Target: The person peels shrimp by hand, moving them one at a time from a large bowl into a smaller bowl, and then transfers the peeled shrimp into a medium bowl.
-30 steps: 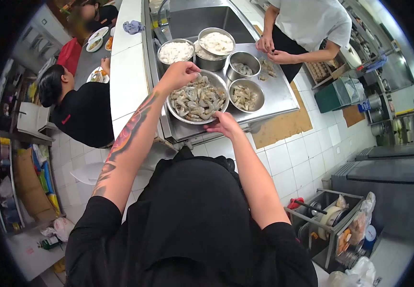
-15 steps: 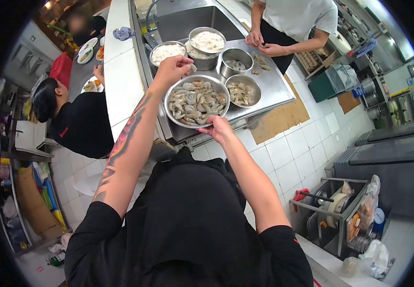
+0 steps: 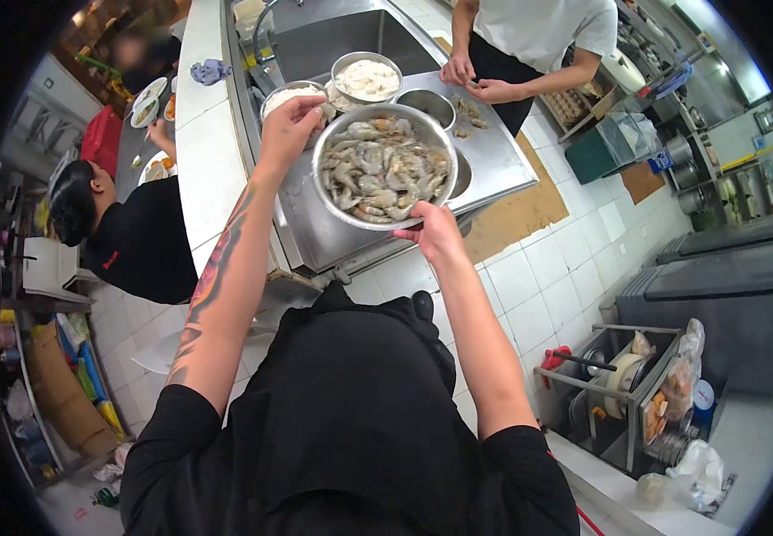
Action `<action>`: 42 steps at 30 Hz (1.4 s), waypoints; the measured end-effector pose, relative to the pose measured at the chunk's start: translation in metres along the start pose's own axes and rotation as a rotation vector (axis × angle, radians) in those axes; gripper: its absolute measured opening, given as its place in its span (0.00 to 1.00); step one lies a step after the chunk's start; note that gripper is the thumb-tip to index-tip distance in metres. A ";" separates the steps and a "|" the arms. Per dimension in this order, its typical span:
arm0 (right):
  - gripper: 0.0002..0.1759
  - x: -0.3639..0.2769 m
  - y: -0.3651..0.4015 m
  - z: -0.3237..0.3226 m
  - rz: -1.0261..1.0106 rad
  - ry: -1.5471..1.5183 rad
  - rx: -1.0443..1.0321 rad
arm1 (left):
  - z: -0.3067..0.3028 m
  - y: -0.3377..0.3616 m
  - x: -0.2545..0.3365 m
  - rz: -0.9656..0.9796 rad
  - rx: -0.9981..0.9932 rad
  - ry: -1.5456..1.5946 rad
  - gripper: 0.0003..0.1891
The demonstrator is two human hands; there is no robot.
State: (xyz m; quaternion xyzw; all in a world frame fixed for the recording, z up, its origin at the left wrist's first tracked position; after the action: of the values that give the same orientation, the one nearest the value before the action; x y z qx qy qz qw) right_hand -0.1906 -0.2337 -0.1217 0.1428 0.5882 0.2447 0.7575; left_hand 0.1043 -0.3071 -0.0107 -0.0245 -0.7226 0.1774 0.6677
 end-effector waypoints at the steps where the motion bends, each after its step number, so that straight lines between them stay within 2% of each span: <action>1: 0.26 -0.008 -0.001 -0.004 -0.025 -0.008 -0.028 | -0.001 0.000 0.000 -0.003 -0.005 -0.008 0.14; 4: 0.22 -0.022 0.000 -0.010 -0.053 -0.028 -0.018 | -0.003 0.000 0.000 -0.016 -0.012 -0.001 0.15; 8: 0.25 -0.022 -0.007 -0.015 -0.070 -0.093 0.045 | -0.001 0.001 0.003 -0.006 -0.011 -0.007 0.16; 13: 0.17 -0.012 -0.022 -0.025 -0.040 -0.118 0.060 | -0.004 0.002 0.004 -0.003 -0.007 -0.036 0.16; 18: 0.20 -0.019 -0.031 -0.045 -0.028 -0.157 0.080 | -0.009 0.002 -0.002 -0.022 0.023 -0.011 0.17; 20: 0.22 -0.029 -0.037 -0.064 -0.101 -0.204 0.083 | -0.009 0.005 0.004 -0.016 0.042 -0.002 0.17; 22: 0.26 -0.041 -0.037 -0.085 -0.154 -0.214 0.171 | 0.000 0.014 0.024 0.048 0.000 -0.248 0.19; 24: 0.21 -0.053 -0.038 -0.108 -0.243 -0.262 0.151 | 0.020 0.018 0.032 0.102 -0.025 -0.334 0.20; 26: 0.23 -0.059 -0.050 -0.138 -0.264 -0.287 0.187 | 0.068 0.031 0.047 0.153 -0.346 -0.692 0.21; 28: 0.24 -0.065 -0.051 -0.153 -0.250 -0.260 0.226 | 0.111 0.041 0.025 0.190 -0.570 -0.896 0.24; 30: 0.24 -0.060 -0.055 -0.179 -0.256 -0.310 0.342 | 0.148 0.054 0.013 0.076 -0.784 -0.984 0.27; 33: 0.25 -0.042 -0.069 -0.209 -0.223 -0.370 0.368 | 0.190 0.066 -0.043 0.127 -0.843 -1.024 0.27; 36: 0.25 -0.026 -0.087 -0.226 -0.204 -0.473 0.370 | 0.208 0.070 -0.092 -0.004 -0.899 -1.164 0.23; 38: 0.25 -0.010 -0.100 -0.232 -0.154 -0.526 0.328 | 0.203 0.071 -0.121 -0.172 -0.917 -1.277 0.18; 42: 0.24 0.007 -0.114 -0.231 -0.125 -0.485 0.304 | 0.181 0.061 -0.131 -0.292 -0.929 -1.329 0.17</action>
State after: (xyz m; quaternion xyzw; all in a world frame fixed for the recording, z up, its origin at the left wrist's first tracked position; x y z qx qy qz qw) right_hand -0.3882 -0.3422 -0.2467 0.2723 0.4277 0.0653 0.8595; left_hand -0.0702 -0.3263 -0.1614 -0.0937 -0.9628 -0.2506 0.0387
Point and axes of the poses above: each hand's wrist, its own y-axis away from the middle knuckle, its own z-axis out of the palm, x = y × z, the point moved 7 cm from there along -y, towards the middle knuckle, and after that the axes turned 5 degrees about y, right-handed, at the moved point
